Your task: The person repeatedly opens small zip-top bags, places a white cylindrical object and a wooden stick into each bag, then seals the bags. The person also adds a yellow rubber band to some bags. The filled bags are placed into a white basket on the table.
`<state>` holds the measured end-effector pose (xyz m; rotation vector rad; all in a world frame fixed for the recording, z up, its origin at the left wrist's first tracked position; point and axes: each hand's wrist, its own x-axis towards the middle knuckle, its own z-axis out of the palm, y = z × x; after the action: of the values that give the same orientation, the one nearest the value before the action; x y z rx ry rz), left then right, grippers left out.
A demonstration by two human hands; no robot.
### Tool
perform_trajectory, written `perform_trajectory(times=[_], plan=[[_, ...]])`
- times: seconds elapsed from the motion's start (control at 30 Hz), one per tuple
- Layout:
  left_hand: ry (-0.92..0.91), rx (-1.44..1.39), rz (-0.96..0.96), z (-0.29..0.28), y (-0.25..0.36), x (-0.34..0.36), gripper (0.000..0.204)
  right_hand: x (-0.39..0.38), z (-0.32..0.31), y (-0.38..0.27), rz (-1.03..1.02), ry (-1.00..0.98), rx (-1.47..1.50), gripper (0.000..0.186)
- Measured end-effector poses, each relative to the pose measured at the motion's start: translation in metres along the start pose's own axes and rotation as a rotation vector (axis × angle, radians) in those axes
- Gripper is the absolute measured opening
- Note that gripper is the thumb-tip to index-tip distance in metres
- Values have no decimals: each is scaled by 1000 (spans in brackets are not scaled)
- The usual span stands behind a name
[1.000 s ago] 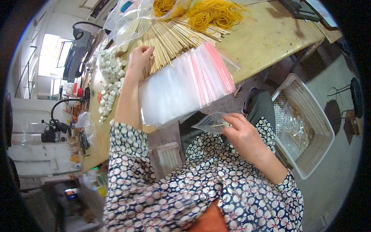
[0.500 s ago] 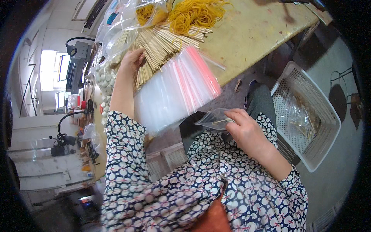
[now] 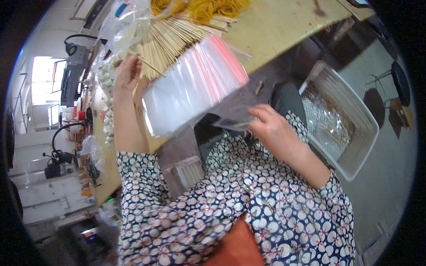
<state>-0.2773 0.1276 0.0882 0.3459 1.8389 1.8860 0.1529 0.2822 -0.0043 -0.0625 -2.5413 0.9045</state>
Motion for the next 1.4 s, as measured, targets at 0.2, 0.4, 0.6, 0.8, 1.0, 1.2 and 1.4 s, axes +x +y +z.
perform_trajectory(times=[0.2, 0.4, 0.6, 0.8, 1.0, 1.2, 1.4], plan=[[-179, 41, 355, 55, -24, -162, 11, 8, -9, -5, -41, -1, -40, 9], [-184, 152, 377, 100, -96, -246, 12, 27, 0, -17, -178, -30, -21, 10], [-152, 49, 247, 82, -94, -249, 12, 21, 9, -4, -208, -125, -89, 11], [-58, 10, 304, 47, -70, -259, 9, 13, 9, 4, -208, -180, -156, 13], [-45, 60, 271, 56, -106, -264, 9, 17, 8, -11, -229, -131, -164, 18], [-113, 565, 630, 79, -153, -251, 18, 27, 7, -29, -267, -102, -106, 15], [-157, 734, 638, 72, -148, -249, 39, 23, 6, -16, -200, -67, -71, 13]])
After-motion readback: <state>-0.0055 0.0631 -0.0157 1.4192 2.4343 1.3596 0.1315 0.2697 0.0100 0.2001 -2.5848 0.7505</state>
